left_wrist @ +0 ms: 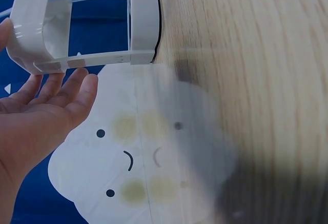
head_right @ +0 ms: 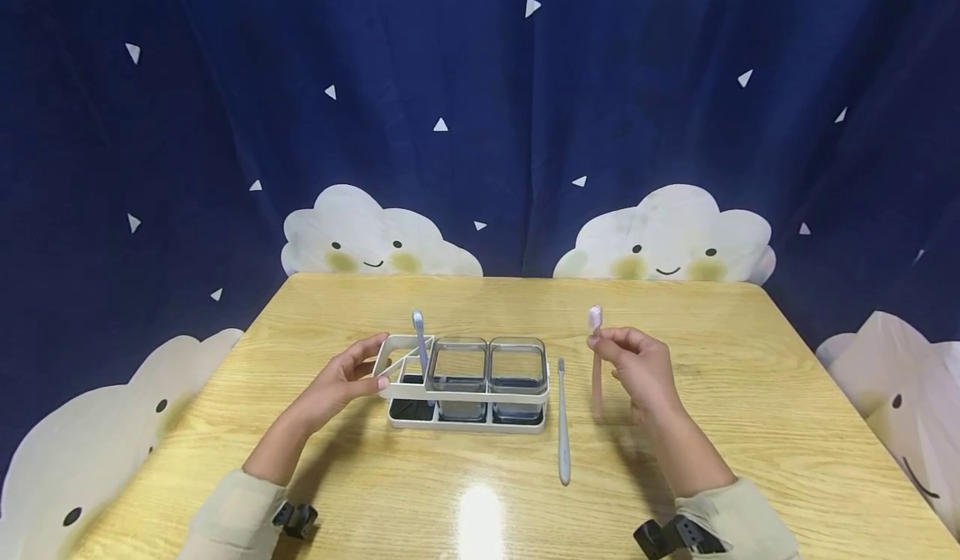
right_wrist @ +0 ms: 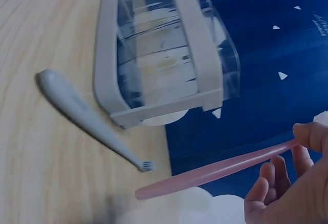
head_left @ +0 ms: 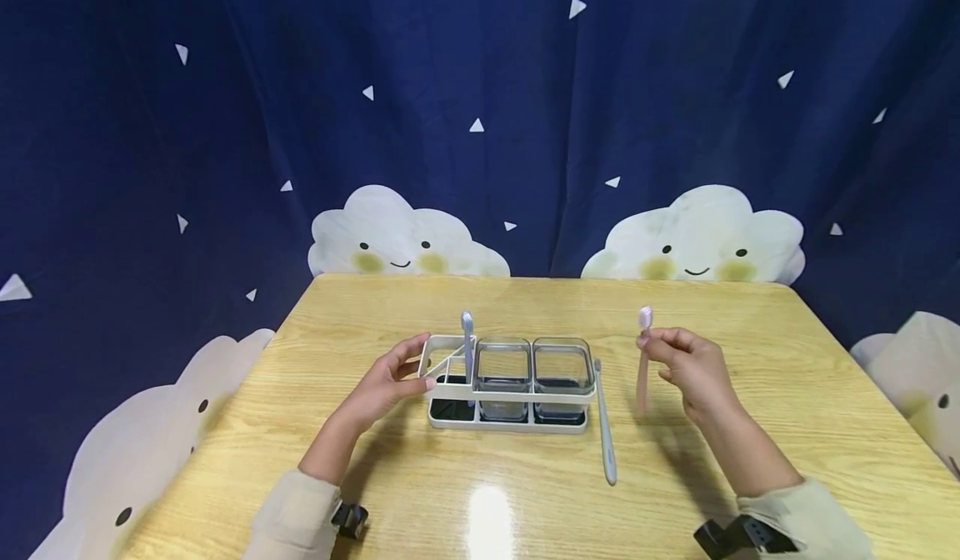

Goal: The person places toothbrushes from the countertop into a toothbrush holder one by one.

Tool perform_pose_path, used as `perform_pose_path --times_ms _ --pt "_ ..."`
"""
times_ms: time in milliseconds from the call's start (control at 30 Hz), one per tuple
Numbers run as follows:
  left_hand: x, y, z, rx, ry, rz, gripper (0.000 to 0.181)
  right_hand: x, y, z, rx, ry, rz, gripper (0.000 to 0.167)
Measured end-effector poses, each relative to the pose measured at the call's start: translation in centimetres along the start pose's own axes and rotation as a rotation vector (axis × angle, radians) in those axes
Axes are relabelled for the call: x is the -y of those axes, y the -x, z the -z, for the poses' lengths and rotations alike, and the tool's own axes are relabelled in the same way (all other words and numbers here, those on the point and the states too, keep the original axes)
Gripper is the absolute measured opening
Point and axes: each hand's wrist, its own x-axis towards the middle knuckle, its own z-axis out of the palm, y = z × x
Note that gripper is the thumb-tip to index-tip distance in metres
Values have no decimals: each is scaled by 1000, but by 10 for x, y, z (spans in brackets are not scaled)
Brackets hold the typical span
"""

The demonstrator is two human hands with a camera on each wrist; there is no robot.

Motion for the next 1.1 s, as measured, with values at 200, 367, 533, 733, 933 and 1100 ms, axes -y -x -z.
perform_pose_path --times_ms 200,367,533,733,933,1100 --pt "1 -1 0 -2 -4 1 68 14 3 0 -6 -120 58 10" --pt "1 -1 1 1 2 2 68 24 5 -2 1 -174 93 8" --pt "1 -1 1 -2 23 7 69 33 8 -5 -1 -203 126 6" --pt "1 -3 2 -9 51 11 69 44 11 -9 19 -252 169 4" --pt "2 -3 1 -18 53 15 69 54 14 -14 34 -302 210 5" --pt "2 -3 1 -16 43 11 68 61 16 -18 58 -327 230 8"
